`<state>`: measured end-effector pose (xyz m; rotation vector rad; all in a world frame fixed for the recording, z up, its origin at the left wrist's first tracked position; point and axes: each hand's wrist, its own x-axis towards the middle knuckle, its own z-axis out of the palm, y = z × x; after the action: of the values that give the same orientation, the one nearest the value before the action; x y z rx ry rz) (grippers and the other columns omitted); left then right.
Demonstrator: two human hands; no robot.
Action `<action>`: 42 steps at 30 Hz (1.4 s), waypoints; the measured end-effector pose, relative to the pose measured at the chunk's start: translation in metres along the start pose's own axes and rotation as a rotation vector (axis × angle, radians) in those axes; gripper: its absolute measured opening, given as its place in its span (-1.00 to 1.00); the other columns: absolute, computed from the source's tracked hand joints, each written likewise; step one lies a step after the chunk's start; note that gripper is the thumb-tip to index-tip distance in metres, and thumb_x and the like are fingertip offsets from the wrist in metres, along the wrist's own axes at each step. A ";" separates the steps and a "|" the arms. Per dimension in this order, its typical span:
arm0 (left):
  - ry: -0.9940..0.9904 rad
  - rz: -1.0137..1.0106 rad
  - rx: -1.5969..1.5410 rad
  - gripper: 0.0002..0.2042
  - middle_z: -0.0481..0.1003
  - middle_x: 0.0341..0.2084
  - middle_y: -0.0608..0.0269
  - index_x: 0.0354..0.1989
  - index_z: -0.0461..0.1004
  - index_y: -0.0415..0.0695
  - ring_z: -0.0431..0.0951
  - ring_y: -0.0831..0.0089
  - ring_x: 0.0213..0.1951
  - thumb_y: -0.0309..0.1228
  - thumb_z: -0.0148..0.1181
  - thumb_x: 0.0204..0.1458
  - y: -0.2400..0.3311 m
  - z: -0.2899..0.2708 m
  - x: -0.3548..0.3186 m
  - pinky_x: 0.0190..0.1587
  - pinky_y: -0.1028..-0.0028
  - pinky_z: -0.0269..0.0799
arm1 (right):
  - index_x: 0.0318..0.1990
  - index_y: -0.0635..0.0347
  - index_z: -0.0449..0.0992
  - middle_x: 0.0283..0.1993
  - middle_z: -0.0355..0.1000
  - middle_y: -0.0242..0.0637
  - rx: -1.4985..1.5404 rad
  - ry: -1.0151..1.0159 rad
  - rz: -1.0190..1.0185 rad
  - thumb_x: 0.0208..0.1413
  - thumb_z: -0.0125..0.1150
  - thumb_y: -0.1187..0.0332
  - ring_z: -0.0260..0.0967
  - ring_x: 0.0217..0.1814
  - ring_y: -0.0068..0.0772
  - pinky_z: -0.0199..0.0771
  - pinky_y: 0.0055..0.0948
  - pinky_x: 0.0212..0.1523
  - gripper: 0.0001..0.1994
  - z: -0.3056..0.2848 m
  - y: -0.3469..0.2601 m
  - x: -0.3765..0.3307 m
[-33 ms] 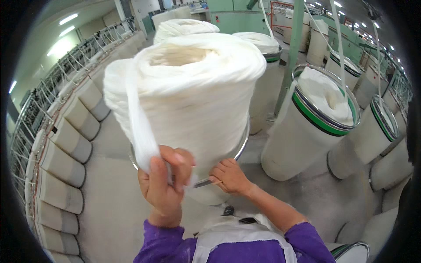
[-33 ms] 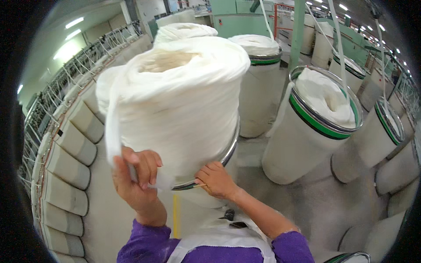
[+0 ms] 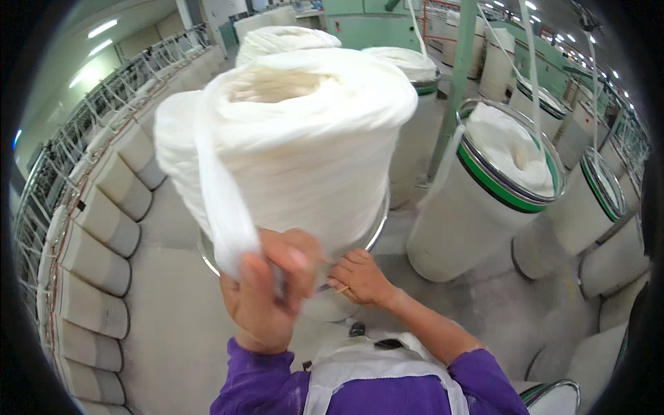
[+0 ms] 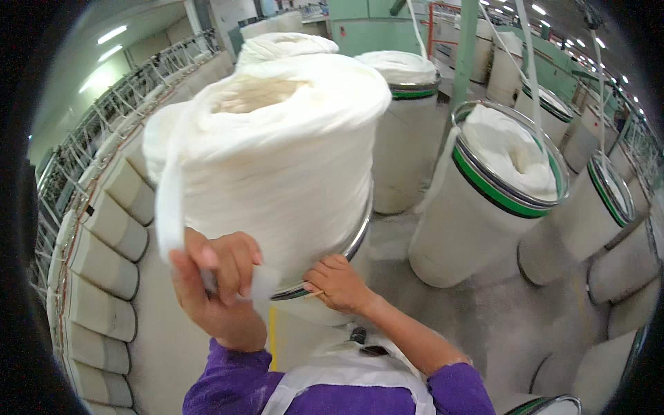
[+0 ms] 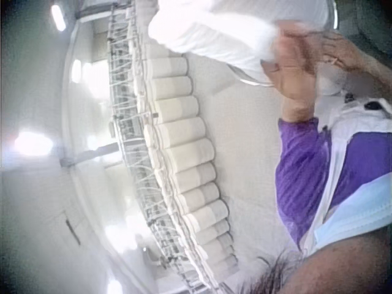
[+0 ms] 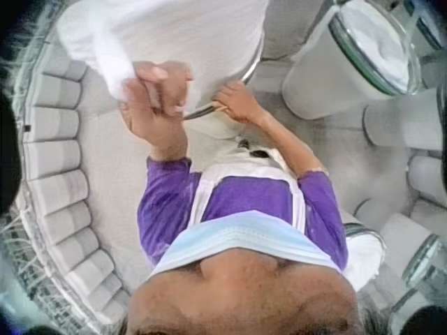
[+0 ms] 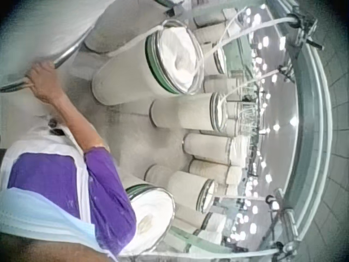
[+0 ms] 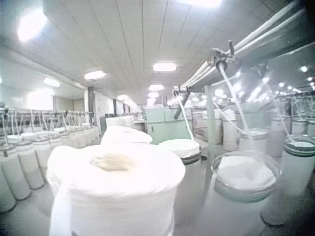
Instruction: The person winds white yarn into large cylindrical containers using a thin wooden stick to guide the strands. They repeatedly lift and reposition the yarn, secure it with the stick, and move between multiple containers in a factory setting.
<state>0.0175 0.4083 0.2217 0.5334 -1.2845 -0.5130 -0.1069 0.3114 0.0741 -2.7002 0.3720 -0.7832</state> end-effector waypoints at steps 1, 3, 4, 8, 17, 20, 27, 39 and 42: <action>-0.091 0.008 -0.064 -0.57 0.14 -0.89 0.53 -0.22 0.42 -0.06 0.12 0.54 -0.79 -0.03 -0.34 0.33 -0.008 0.023 0.010 -0.40 0.43 0.27 | -0.13 0.11 0.49 -0.20 0.46 -0.31 0.183 0.349 -0.122 0.17 0.08 0.18 0.32 0.02 -0.26 0.19 -0.28 0.08 -0.75 -0.006 0.003 0.001; -0.268 -0.086 -0.217 -0.56 0.21 -0.86 0.50 -0.27 0.48 -0.03 0.24 0.49 -0.75 0.01 -0.26 0.30 -0.022 0.059 0.026 -0.37 0.36 0.31 | -0.06 0.10 0.48 -0.11 0.47 -0.29 0.402 0.759 -0.182 0.13 0.10 0.20 0.31 0.10 -0.23 0.21 -0.26 0.12 -0.72 -0.017 0.001 -0.006; -0.383 -0.128 -0.267 -0.59 0.27 -0.81 0.45 -0.27 0.49 -0.05 0.31 0.47 -0.69 -0.02 -0.20 0.29 -0.034 0.075 0.028 -0.36 0.33 0.33 | -0.03 0.10 0.48 -0.08 0.47 -0.28 0.461 0.886 -0.180 0.11 0.11 0.20 0.30 0.13 -0.22 0.21 -0.25 0.14 -0.69 -0.021 0.002 -0.012; -0.857 -0.182 -0.215 -0.80 0.51 -0.21 0.12 -0.16 0.47 -0.14 0.48 0.17 -0.15 -0.32 0.01 0.19 -0.105 0.109 0.002 -0.06 0.25 0.33 | 0.02 0.09 0.46 0.02 0.46 -0.26 0.389 0.737 0.092 0.05 0.13 0.21 0.28 0.20 -0.17 0.25 -0.19 0.15 -0.63 -0.029 0.030 -0.078; 0.017 -0.935 0.388 -0.61 0.40 -0.02 0.00 0.06 0.35 -0.26 0.37 0.16 0.06 -0.20 0.00 0.23 -0.305 0.109 -0.143 0.12 0.25 0.20 | 0.01 0.15 0.47 -0.02 0.44 -0.21 0.064 0.074 0.733 0.25 -0.03 0.20 0.30 0.07 -0.07 0.30 -0.16 0.09 -0.69 -0.117 0.187 -0.249; 0.220 -0.889 0.687 -0.34 0.21 0.19 -0.14 0.27 0.10 -0.34 0.21 0.09 0.23 -0.13 0.13 0.15 -0.335 0.110 -0.193 0.28 0.27 0.03 | -0.01 0.19 0.47 0.00 0.43 -0.15 -0.294 0.403 0.580 0.25 -0.01 0.19 0.30 0.07 -0.09 0.26 -0.12 0.12 -0.69 -0.176 0.235 -0.253; 0.106 -1.814 0.167 -0.19 0.23 0.22 -0.10 0.28 0.07 -0.40 0.26 0.15 0.23 -0.14 0.31 -0.01 -0.341 0.103 -0.266 0.26 0.32 0.14 | -0.07 0.12 0.50 -0.22 0.42 -0.30 -0.771 0.514 0.624 0.22 0.06 0.18 0.30 -0.13 -0.21 0.13 -0.19 0.07 -0.73 -0.220 0.304 -0.216; -0.109 -0.526 0.726 -0.31 0.26 0.18 -0.15 0.25 0.15 -0.27 0.30 0.00 0.19 -0.37 0.33 -0.07 -0.464 0.217 -0.053 0.21 0.22 0.21 | -0.32 0.06 0.49 -0.42 0.33 -0.40 -0.633 0.520 0.702 0.29 -0.04 0.16 0.23 -0.29 -0.32 0.08 -0.28 -0.03 -0.74 -0.235 0.252 -0.293; -0.215 -0.602 0.517 -0.35 0.29 0.12 -0.15 0.20 0.19 -0.26 0.34 -0.03 0.12 -0.42 0.33 -0.10 -0.474 0.236 -0.024 0.15 0.22 0.24 | -0.35 0.09 0.47 -0.45 0.32 -0.37 -0.600 0.508 0.627 0.31 -0.08 0.13 0.21 -0.32 -0.29 0.10 -0.27 -0.03 -0.70 -0.256 0.250 -0.315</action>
<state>-0.2471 0.0369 -0.0491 1.3504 -1.4622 -0.7506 -0.5458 0.1292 0.0412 -2.5388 1.7032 -1.2822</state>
